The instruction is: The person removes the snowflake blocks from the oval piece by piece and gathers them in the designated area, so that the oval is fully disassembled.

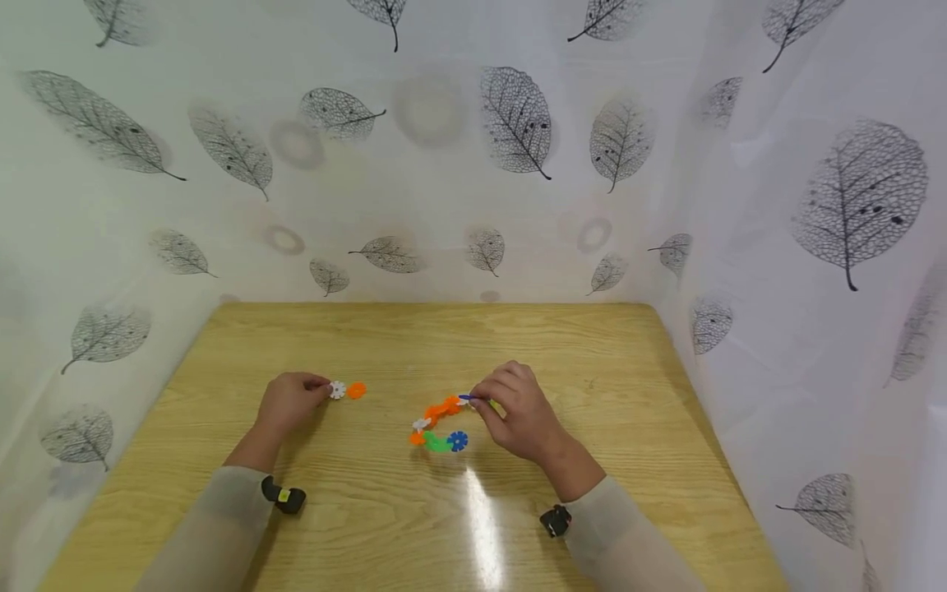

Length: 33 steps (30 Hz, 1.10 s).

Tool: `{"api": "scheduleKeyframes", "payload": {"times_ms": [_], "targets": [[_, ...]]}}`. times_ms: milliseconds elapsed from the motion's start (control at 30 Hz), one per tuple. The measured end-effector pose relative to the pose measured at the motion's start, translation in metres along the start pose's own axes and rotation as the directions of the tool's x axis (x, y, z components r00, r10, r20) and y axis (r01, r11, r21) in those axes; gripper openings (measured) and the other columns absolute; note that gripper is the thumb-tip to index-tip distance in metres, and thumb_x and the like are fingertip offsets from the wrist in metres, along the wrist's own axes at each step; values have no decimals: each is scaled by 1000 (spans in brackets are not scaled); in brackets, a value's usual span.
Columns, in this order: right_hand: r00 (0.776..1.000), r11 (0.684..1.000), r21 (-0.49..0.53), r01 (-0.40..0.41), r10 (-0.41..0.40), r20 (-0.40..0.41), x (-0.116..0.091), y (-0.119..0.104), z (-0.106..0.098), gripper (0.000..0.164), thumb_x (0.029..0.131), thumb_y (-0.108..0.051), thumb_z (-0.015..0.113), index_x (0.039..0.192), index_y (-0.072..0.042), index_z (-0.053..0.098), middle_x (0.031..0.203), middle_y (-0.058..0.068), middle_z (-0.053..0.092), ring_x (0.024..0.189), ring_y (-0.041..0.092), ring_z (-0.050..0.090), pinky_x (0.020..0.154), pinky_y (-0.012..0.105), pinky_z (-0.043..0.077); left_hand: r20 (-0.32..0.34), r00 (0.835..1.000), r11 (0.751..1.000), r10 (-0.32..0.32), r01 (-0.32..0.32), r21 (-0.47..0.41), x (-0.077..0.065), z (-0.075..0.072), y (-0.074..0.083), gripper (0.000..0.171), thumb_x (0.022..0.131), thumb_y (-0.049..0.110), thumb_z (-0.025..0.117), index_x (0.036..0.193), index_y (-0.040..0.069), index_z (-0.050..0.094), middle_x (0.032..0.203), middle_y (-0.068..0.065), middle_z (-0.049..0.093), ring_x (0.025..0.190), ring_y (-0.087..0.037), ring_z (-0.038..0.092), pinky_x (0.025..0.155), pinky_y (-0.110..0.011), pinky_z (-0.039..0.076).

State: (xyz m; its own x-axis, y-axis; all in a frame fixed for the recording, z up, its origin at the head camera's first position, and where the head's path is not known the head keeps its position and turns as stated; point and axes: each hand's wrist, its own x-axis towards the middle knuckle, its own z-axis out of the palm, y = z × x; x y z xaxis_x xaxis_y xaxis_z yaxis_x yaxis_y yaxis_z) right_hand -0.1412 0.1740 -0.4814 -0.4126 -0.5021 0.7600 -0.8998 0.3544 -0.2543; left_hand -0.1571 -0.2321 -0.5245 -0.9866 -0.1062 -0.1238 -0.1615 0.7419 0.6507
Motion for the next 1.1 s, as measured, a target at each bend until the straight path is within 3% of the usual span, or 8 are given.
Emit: {"api": "scheduleKeyframes", "payload": {"times_ms": [433, 600, 800, 1100], "targets": [[1000, 1000, 11, 3, -3, -4, -1, -2, 2, 8, 90, -5, 78, 96, -8, 74, 92, -1, 71, 84, 20, 58, 78, 41, 43, 29, 1000, 999, -9, 7, 51, 9, 0, -8, 26, 99, 27, 68, 106, 5, 80, 111, -17, 76, 104, -37, 69, 89, -54, 53], [1000, 1000, 9, 0, 0, -5, 0, -2, 2, 11, 88, -4, 79, 97, -8, 74, 93, -1, 71, 84, 20, 58, 79, 41, 43, 32, 999, 999, -15, 14, 47, 9, 0, -7, 28, 99, 28, 68, 107, 5, 80, 112, -17, 75, 104, -37, 68, 89, -54, 53], [1000, 1000, 15, 10, -10, -3, 1, -3, 5, 5, 92, -8, 77, 97, -8, 74, 93, -1, 71, 85, 20, 59, 80, 41, 43, 29, 999, 999, -22, 21, 50, 7, -1, -7, 32, 99, 29, 67, 112, 3, 78, 115, -18, 74, 106, -39, 68, 90, -55, 53], [1000, 1000, 14, -2, 2, 4, 3, -3, 6, 13, 86, -3, 80, 97, -8, 74, 93, -1, 71, 86, 21, 59, 79, 41, 43, 11, 999, 997, 48, -47, -68, 2, 1, 5, 33, 101, 30, 68, 117, 2, 77, 114, -16, 75, 104, -34, 70, 86, -49, 57]]}}
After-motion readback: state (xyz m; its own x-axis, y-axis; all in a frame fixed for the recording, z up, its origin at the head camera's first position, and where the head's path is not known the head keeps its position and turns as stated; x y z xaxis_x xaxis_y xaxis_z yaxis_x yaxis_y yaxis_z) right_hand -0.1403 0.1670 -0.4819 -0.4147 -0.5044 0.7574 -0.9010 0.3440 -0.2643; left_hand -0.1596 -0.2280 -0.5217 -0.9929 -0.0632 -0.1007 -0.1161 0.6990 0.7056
